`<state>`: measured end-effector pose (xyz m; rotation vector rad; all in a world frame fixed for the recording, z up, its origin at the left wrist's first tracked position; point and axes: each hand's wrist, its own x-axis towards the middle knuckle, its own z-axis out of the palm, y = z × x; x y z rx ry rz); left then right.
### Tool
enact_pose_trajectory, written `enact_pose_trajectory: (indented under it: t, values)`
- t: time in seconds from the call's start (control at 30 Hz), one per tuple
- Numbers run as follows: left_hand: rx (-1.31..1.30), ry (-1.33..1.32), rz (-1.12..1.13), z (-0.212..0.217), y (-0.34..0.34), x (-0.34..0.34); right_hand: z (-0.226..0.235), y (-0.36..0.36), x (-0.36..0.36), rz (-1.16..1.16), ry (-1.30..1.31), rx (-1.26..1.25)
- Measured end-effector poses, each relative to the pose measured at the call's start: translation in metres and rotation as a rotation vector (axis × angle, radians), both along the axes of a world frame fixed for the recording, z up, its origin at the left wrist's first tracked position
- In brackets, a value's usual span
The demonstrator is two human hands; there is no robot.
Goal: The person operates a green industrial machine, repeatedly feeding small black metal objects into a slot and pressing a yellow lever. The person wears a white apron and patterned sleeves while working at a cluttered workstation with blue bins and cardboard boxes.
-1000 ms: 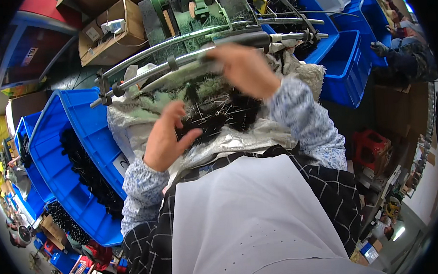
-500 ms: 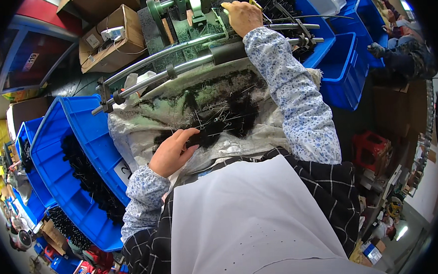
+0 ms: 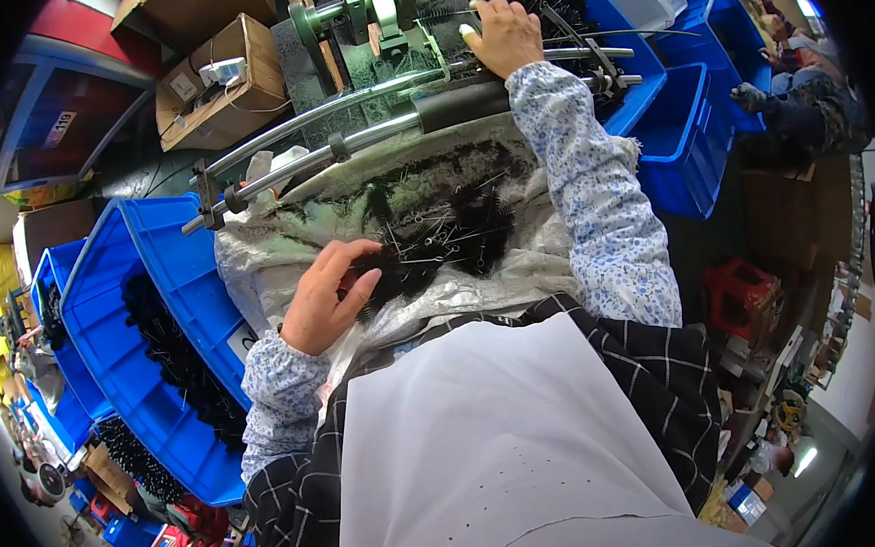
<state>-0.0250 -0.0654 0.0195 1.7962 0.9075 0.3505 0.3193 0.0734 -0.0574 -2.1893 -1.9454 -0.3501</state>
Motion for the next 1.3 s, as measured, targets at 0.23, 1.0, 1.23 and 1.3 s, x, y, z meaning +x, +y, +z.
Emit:
enact_pose_trajectory:
  t: [0.23, 1.0, 1.23, 1.3]
  values:
    - [0.003, -0.009, 0.025, 0.007, 0.007, 0.002, -0.012, 0.005, -0.02, 0.118, 0.166, 0.143]
    - [0.177, -0.172, 0.114, -0.007, 0.023, 0.011, -0.023, 0.036, 0.064, 0.206, 0.175, 0.011]
    - [0.139, -0.195, 0.137, -0.02, 0.033, 0.028, 0.066, -0.014, 0.051, -0.026, 0.013, 0.355]
    - [0.152, -0.264, 0.239, -0.032, 0.033, 0.041, 0.079, -0.047, -0.002, 0.096, 0.3, 0.029]
